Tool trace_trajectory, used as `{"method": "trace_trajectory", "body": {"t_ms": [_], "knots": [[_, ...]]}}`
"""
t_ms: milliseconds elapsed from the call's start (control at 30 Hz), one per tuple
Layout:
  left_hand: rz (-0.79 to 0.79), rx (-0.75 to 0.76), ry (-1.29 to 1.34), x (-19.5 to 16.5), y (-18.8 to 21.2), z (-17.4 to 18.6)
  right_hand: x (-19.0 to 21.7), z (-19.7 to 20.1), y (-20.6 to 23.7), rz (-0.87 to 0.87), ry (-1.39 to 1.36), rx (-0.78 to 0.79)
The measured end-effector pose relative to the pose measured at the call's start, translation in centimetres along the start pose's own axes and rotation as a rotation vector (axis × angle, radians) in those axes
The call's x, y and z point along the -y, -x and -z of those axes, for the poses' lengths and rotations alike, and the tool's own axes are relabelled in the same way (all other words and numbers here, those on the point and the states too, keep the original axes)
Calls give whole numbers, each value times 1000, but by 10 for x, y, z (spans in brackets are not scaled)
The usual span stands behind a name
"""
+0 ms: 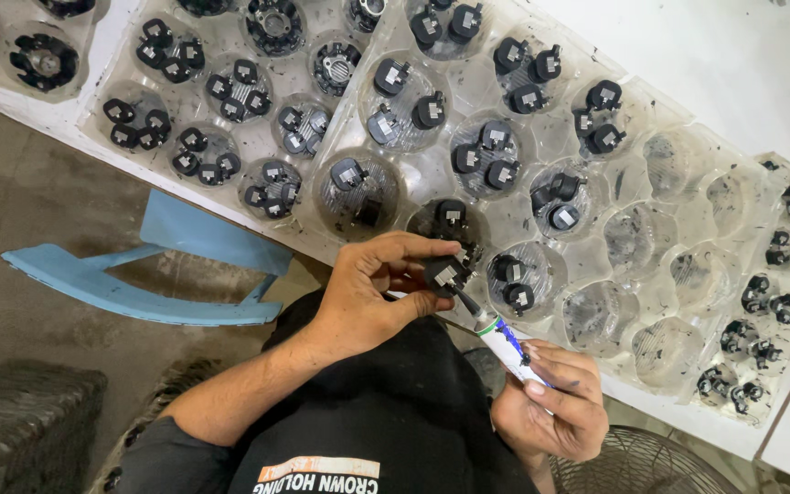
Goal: The person picks up a small black plastic component from a tray, applies adhesive to it from a tube held in the other hand, and places the treated component back into the tray, repeating this cycle for successive components.
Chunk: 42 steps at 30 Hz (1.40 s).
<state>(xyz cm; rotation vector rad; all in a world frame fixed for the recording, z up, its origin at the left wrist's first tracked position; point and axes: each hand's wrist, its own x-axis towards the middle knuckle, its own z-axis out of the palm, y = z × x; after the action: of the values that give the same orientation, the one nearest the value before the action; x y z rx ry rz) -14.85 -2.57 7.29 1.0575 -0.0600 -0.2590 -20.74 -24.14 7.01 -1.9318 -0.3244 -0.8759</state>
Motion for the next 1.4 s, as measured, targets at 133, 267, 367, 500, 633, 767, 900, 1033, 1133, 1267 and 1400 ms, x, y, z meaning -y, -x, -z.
{"method": "trace_trajectory", "body": {"t_ms": [133,267,367,500,633,767,900,1033,1133,1267,1400], "knots": [[9,-9,27,3,-1,0,-1,1,-2,18,18,36],[-12,-29,-9,5,-2,0,-2,1,-3,13,43,39],[-20,-39,-18,8,-4,0,-2,0,-3,11,39,30],[36,-51,18,17,-3,2,0,-2,-4,-22,34,9],[-6,-51,108,32,-4,1,3,-3,-7,-47,59,41],[-57,-51,183,45,-4,-2,1,-7,-7,-63,47,24],[-64,-24,234,50,-3,-3,-4,-7,-8,-16,113,-52],[86,59,365,52,2,-1,-8,-4,-9,-16,32,-95],[85,53,264,54,5,0,-8,-4,-9,31,54,-60],[119,58,297,57,6,1,-5,-6,-7,4,97,-61],[129,68,317,57,7,0,-2,-5,-8,18,76,-46]]}}
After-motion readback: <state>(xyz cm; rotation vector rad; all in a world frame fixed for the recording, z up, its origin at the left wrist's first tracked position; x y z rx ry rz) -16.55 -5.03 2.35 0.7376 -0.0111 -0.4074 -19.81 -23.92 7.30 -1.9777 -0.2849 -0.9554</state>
